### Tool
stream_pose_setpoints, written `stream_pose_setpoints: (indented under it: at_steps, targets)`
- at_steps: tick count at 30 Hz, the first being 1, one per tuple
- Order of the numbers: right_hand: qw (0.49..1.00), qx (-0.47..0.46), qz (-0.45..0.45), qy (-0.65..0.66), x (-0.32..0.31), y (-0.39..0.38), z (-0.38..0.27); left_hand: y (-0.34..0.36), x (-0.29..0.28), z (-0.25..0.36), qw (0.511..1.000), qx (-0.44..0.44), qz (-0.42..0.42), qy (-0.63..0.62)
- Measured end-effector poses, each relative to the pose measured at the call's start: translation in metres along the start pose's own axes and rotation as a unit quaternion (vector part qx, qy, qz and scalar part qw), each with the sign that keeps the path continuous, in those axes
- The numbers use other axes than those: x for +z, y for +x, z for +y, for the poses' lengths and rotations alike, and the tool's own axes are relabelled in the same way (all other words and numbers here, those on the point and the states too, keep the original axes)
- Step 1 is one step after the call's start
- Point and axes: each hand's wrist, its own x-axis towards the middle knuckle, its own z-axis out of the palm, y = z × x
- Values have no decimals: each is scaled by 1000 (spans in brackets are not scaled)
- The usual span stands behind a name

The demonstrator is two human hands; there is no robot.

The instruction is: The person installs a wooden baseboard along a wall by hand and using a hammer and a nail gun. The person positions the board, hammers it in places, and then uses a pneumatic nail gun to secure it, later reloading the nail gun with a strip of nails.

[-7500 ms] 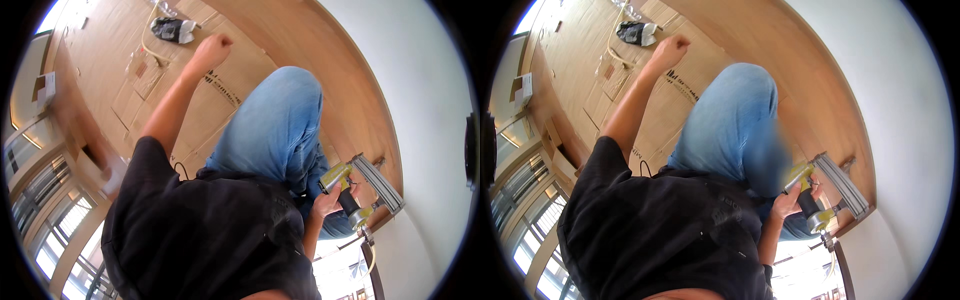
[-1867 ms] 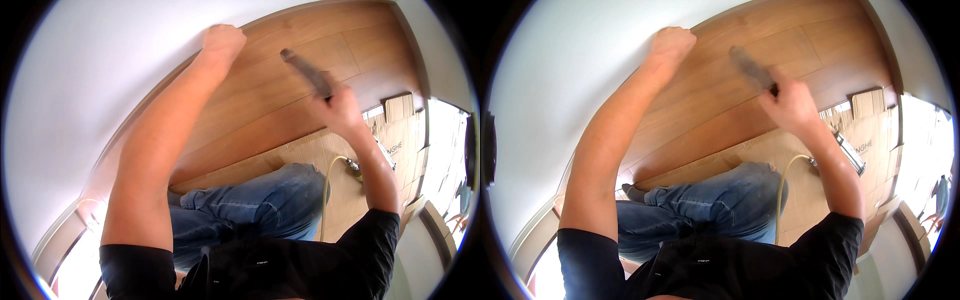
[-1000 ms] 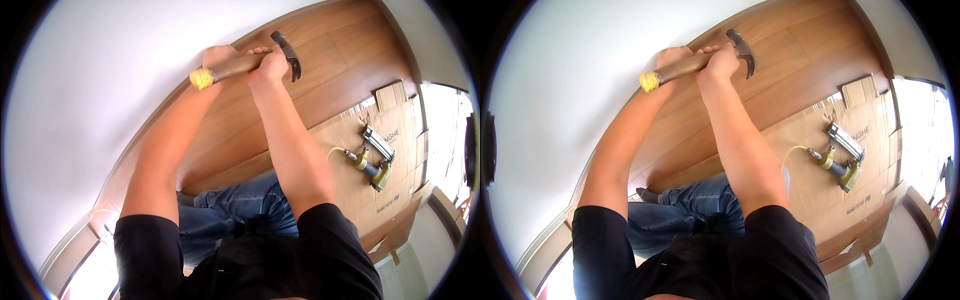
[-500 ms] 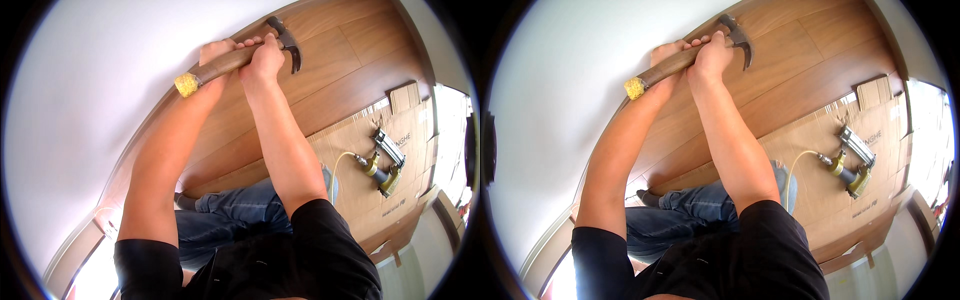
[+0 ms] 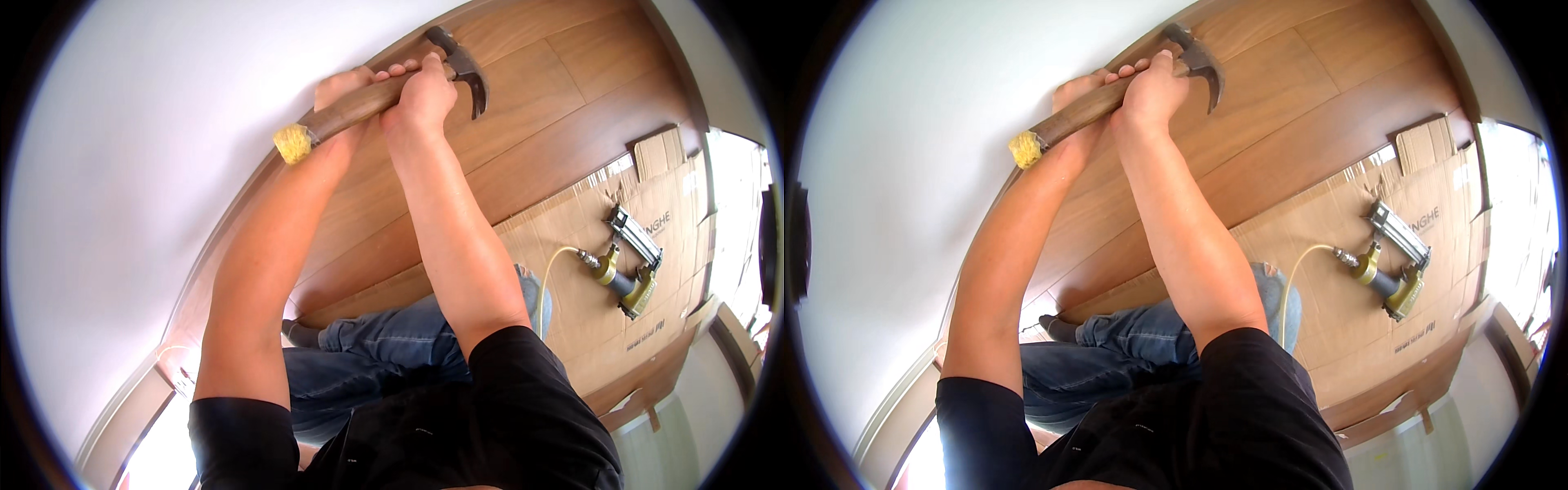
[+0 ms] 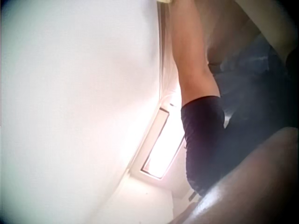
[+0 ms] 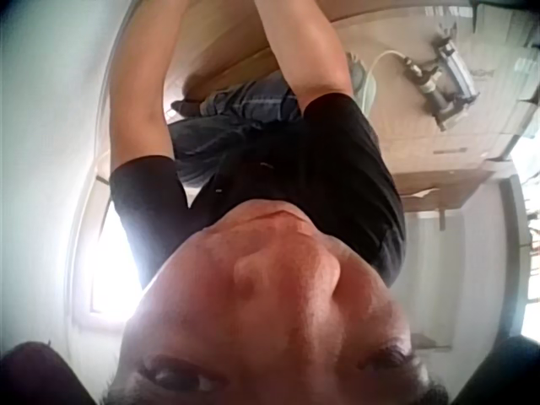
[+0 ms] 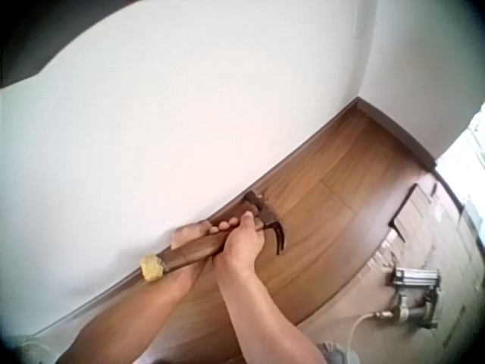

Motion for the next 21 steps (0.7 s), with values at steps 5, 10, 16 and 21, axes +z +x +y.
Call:
stream_pose_setpoints:
  at_steps: [5,10,16,21]
  targets:
    - [1000,-6,19,-3,-4,10,-4,-6,11,24,997,-76,6,-27]
    - [1000,1,0,-18,0,2,-6,-13,4,67,800,-280,72,-525]
    - [1000,-18,12,1,-2,2,-4,-5,12,49,664,-281,142,-678]
    - [1000,-8,-4,1,-2,7,-5,-15,6,71,781,-260,84,-562]
